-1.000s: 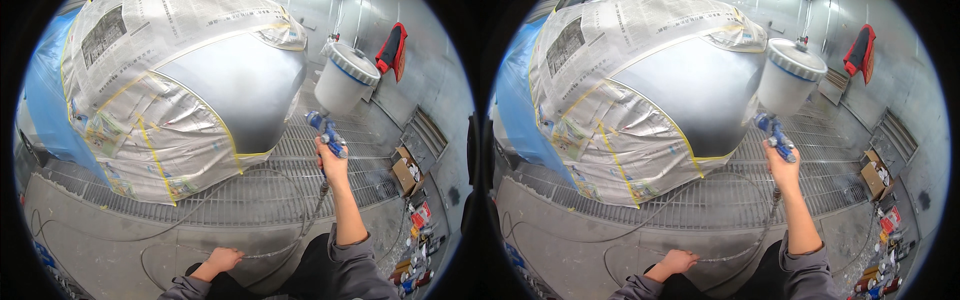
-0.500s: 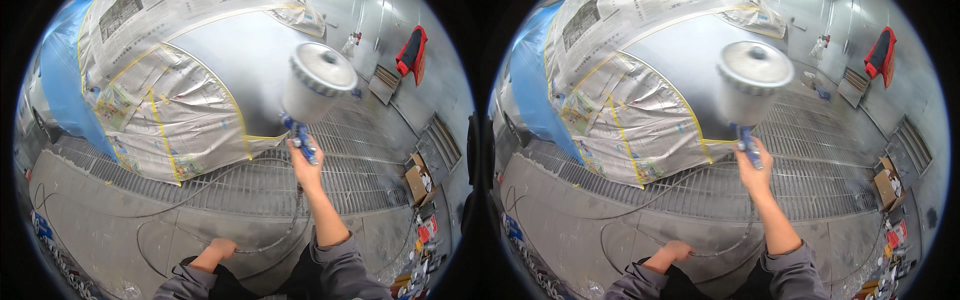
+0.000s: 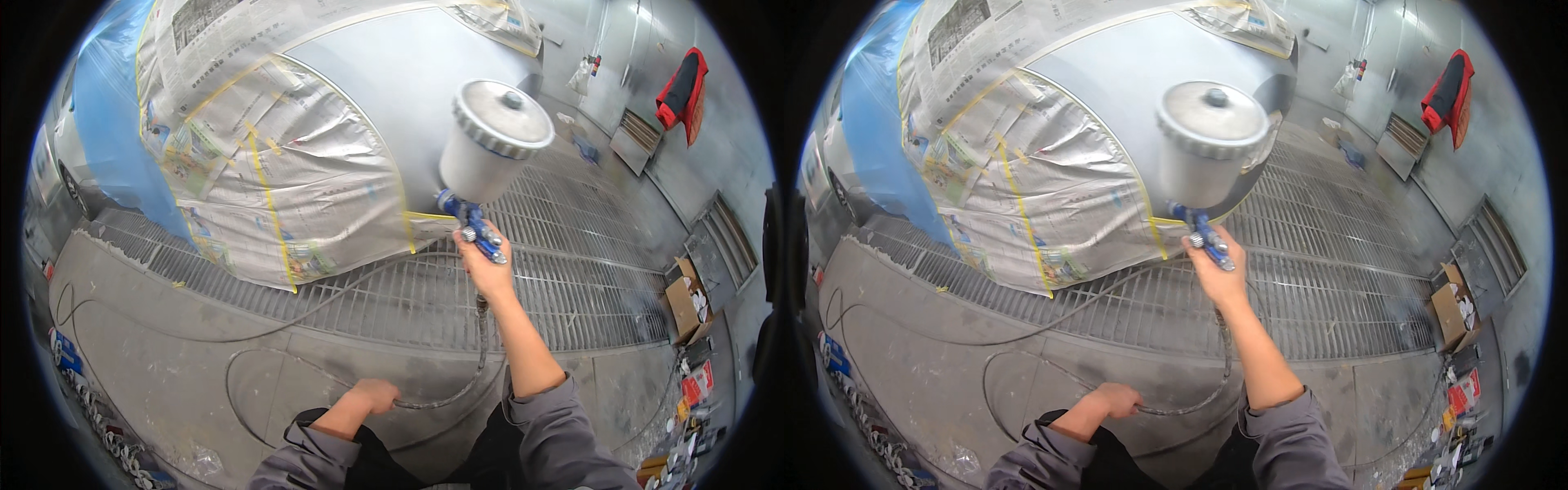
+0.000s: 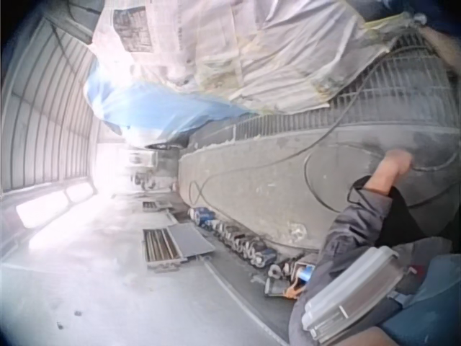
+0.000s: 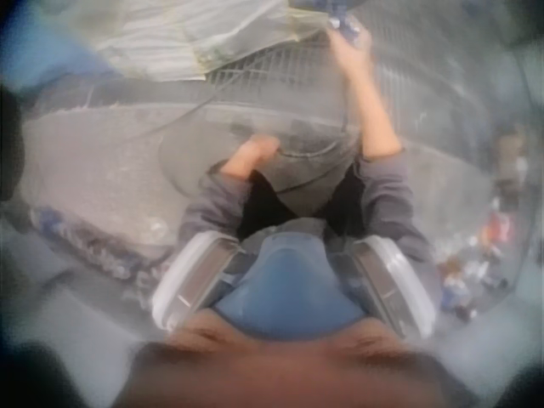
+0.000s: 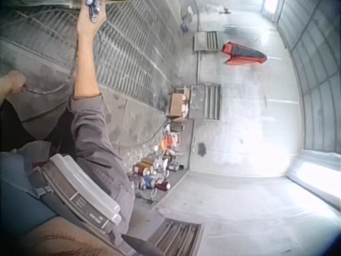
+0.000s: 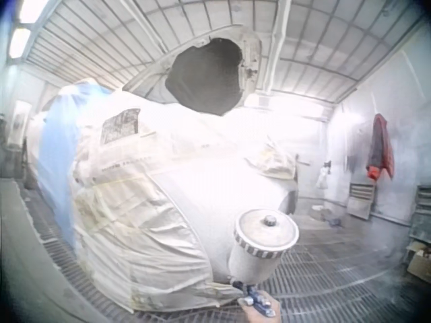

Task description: The person mixes white paint in a small can using a metal stirrer, then pours it into a spray gun container. They stir the paint in the container and spray it onto a car bumper that is masked with newspaper and tape.

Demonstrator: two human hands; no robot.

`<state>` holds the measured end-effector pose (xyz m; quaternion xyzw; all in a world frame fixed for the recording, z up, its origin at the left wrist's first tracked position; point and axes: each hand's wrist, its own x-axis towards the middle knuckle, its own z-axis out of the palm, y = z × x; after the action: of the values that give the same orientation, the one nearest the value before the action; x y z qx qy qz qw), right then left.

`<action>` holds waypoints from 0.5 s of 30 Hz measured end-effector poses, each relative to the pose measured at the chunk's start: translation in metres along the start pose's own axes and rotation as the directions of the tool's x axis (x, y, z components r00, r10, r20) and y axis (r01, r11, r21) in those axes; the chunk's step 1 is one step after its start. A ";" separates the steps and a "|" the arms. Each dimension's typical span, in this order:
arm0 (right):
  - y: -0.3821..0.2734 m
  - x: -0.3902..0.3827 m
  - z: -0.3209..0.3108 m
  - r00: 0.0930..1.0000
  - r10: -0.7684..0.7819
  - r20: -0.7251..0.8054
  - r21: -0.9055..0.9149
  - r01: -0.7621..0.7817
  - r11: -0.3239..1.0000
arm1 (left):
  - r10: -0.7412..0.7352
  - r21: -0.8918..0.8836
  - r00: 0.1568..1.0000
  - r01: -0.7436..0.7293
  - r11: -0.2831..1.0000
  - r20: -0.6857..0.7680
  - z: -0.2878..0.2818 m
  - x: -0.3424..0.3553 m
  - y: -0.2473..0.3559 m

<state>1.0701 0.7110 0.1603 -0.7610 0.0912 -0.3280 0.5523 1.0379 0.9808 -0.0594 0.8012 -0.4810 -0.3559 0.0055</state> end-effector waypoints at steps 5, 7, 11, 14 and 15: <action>0.015 0.002 -0.055 0.992 -0.003 -0.130 0.049 0.010 0.999 | 0.003 -0.017 1.000 -0.003 1.000 0.015 -0.011 0.009 0.011; 0.012 0.001 -0.068 0.990 0.019 -0.139 0.155 0.003 0.988 | 0.002 -0.022 1.000 -0.002 1.000 0.011 -0.012 0.013 0.011; 0.030 0.010 -0.099 0.971 0.001 -0.238 0.130 0.031 0.991 | 0.017 -0.033 1.000 -0.017 0.999 -0.014 -0.009 0.021 0.006; 0.039 0.012 -0.104 0.926 0.004 -0.377 0.116 0.043 0.992 | 0.015 -0.051 0.998 -0.018 0.999 -0.062 -0.005 0.019 -0.001; 0.043 0.009 -0.104 0.905 0.014 -0.425 0.090 0.027 0.996 | -0.021 -0.025 0.999 0.020 0.999 -0.037 -0.006 0.017 0.000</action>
<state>1.0243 0.6087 0.1436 -0.6450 0.1913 -0.4915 0.5530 1.0467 0.9656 -0.0644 0.8124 -0.4682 -0.3470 0.0207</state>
